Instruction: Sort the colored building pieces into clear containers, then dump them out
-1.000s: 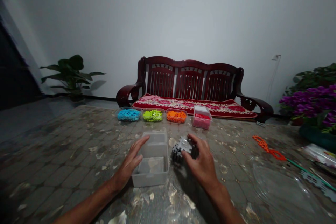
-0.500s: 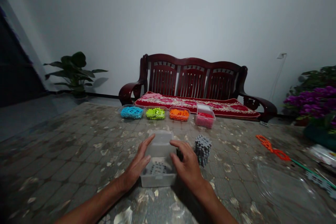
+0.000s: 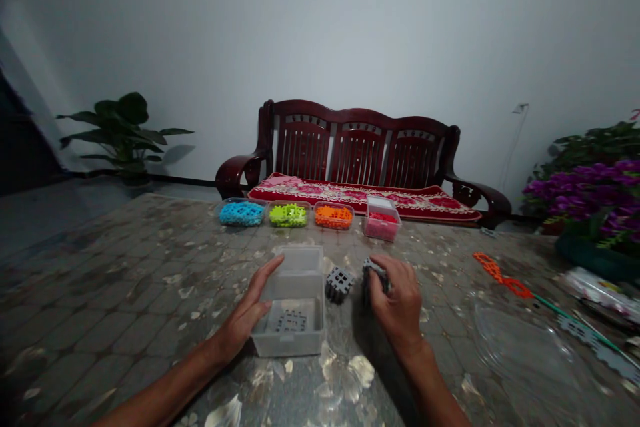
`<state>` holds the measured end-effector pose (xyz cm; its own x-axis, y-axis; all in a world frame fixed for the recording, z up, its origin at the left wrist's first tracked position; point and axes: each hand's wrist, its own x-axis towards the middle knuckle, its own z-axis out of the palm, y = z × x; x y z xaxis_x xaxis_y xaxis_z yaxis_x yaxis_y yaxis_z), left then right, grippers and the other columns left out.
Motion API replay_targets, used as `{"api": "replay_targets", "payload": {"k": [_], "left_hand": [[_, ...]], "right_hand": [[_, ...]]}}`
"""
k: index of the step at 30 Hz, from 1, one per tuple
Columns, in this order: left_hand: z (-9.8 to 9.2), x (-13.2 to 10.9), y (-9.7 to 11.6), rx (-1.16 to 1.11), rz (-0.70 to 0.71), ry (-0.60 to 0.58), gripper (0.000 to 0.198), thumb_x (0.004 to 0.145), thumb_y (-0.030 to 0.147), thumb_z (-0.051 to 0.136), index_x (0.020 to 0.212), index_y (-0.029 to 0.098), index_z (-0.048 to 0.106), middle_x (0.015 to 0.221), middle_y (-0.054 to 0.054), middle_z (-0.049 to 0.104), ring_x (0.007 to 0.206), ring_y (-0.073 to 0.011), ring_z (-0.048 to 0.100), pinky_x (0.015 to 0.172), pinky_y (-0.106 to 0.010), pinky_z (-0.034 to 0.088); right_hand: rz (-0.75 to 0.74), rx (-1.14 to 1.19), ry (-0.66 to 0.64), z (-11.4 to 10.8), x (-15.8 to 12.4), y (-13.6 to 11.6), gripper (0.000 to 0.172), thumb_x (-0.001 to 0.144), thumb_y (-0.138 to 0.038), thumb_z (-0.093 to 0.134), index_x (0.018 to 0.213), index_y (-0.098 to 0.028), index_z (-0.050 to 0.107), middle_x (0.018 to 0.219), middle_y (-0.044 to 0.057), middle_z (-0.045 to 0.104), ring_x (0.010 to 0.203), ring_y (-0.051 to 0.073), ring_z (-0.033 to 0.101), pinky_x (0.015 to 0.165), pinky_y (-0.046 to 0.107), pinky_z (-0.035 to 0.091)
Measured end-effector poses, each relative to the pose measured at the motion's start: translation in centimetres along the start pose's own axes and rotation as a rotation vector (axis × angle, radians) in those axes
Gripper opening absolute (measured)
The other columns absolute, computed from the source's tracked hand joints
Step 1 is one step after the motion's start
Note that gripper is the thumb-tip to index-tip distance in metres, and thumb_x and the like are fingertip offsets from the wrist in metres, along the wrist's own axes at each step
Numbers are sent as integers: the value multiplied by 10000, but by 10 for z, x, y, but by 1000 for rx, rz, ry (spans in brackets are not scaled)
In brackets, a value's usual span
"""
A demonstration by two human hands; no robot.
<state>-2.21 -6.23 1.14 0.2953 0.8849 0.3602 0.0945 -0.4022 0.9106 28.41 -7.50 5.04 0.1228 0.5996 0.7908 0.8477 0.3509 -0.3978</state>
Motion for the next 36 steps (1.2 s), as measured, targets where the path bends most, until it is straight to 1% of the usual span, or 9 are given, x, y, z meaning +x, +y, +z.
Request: {"api": "replay_targets", "payload": {"k": [2,5,10,16,20,25,29,33,36], "left_hand": [[1,1,-3,0,27,-1,673,874,334,493,1536,238,419,1608,-69,383,1500,-338,291,1259,-483,169],[4,2,-10,9,53,3,657,899,404,492,1530,233,429,1600,-82,397,1491,-348,308,1255,-487,180],[3,3,-16,19,39,5,676,928,512,488,1542,239,415,1602,-89,398,1491,-353,310,1253,-487,186],[3,1,-10,-12,51,-2,680,940,549,482,1545,246,412,1624,-79,371,1504,-350,285,1262,-484,154],[3,0,-3,11,42,-36,651,967,506,466,1560,249,379,1637,-80,341,1506,-342,285,1259,-481,166],[2,1,-10,43,98,-32,637,969,517,464,1547,258,401,1630,-76,353,1514,-343,267,1265,-472,150],[2,0,-10,44,93,-39,629,977,514,457,1549,260,394,1644,-70,330,1526,-342,242,1267,-472,147],[2,-1,-4,55,79,-65,619,1003,504,419,1566,257,351,1660,-70,288,1535,-323,219,1269,-463,131],[4,-1,-5,60,102,-71,644,1007,534,397,1575,240,322,1662,-86,275,1533,-326,214,1268,-479,119]], "right_hand": [[11,-139,8,-5,7,13,325,897,-421,574,1118,-218,700,1058,109,748,1008,288,648,929,473,503],[34,-289,-60,-6,9,26,448,874,-506,584,1187,-200,676,1078,127,735,1028,312,627,930,488,481],[84,-385,-148,-3,3,26,477,845,-502,601,1238,-238,650,1071,102,732,1020,313,617,883,462,459],[101,-330,-129,-3,4,25,455,840,-437,594,1255,-252,627,1051,69,751,992,296,628,868,441,453],[102,-327,-134,-3,5,27,476,836,-451,594,1256,-229,629,1105,97,739,1018,306,635,878,449,472],[117,-364,-195,-3,4,27,522,834,-455,600,1307,-235,602,1123,94,736,1033,313,637,884,461,469],[156,-342,-217,-5,5,25,538,807,-444,626,1304,-241,603,1102,75,750,1028,322,634,883,472,466],[159,-217,-159,-9,9,12,523,783,-449,655,1266,-248,632,1128,78,742,1056,315,626,924,474,467],[179,-2,-263,-9,9,-12,517,783,-410,665,1276,-259,627,1148,69,731,1055,282,638,910,434,501]]}}
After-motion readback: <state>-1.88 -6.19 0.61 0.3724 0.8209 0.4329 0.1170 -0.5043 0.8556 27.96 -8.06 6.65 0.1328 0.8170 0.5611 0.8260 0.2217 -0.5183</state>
